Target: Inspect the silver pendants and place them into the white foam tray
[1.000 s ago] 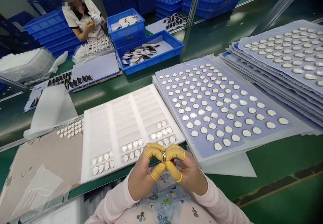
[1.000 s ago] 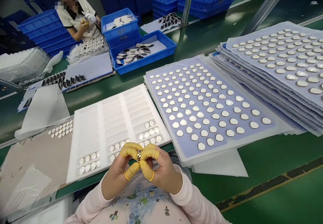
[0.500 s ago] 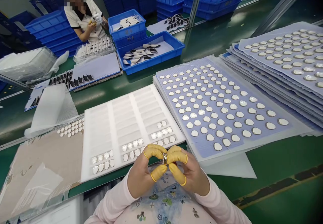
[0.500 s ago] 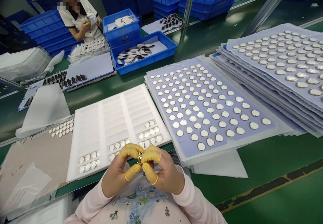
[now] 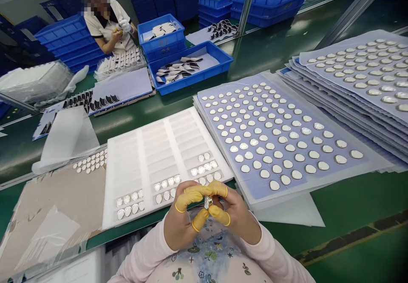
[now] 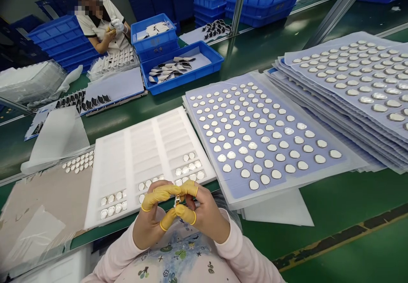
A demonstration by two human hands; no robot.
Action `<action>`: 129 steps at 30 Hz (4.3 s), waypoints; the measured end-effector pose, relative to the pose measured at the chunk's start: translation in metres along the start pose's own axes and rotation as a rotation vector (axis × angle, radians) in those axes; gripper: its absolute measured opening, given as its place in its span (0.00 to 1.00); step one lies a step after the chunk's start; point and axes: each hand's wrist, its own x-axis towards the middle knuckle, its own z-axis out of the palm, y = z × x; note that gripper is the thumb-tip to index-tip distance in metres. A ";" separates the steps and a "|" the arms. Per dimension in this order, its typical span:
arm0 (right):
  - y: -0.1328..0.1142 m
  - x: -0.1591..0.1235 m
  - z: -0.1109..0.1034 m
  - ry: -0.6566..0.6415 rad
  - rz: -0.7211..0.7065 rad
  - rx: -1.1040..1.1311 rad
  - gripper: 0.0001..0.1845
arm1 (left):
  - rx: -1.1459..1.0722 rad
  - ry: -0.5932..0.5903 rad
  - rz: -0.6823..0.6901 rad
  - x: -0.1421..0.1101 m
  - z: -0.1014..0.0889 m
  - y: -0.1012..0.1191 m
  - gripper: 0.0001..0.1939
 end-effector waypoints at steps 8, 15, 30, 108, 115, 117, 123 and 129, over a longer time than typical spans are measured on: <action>0.002 -0.003 -0.001 0.049 -0.270 -0.226 0.15 | -0.009 -0.063 -0.170 -0.002 -0.003 -0.005 0.22; 0.002 -0.005 0.001 0.042 -0.384 -0.446 0.22 | -0.225 -0.178 -0.434 0.004 -0.010 -0.004 0.18; 0.011 -0.014 -0.004 0.051 -0.096 -0.246 0.14 | 0.075 -0.061 -0.139 -0.004 -0.004 -0.003 0.20; 0.001 -0.022 0.005 -0.053 -0.264 -0.063 0.21 | -1.285 -0.063 -0.633 -0.023 0.006 -0.025 0.25; -0.005 -0.007 0.014 -0.195 -0.457 -0.421 0.24 | -1.269 0.028 -0.644 -0.023 0.006 -0.026 0.19; -0.002 -0.006 0.016 -0.193 -0.483 -0.439 0.22 | -1.308 0.035 -0.618 -0.022 0.007 -0.027 0.19; -0.006 -0.008 0.016 -0.161 -0.476 -0.331 0.21 | -1.359 0.097 -0.488 -0.017 0.012 -0.028 0.16; -0.001 -0.023 0.008 -0.207 -0.293 -0.135 0.21 | -1.273 0.093 -0.376 -0.016 0.011 -0.032 0.16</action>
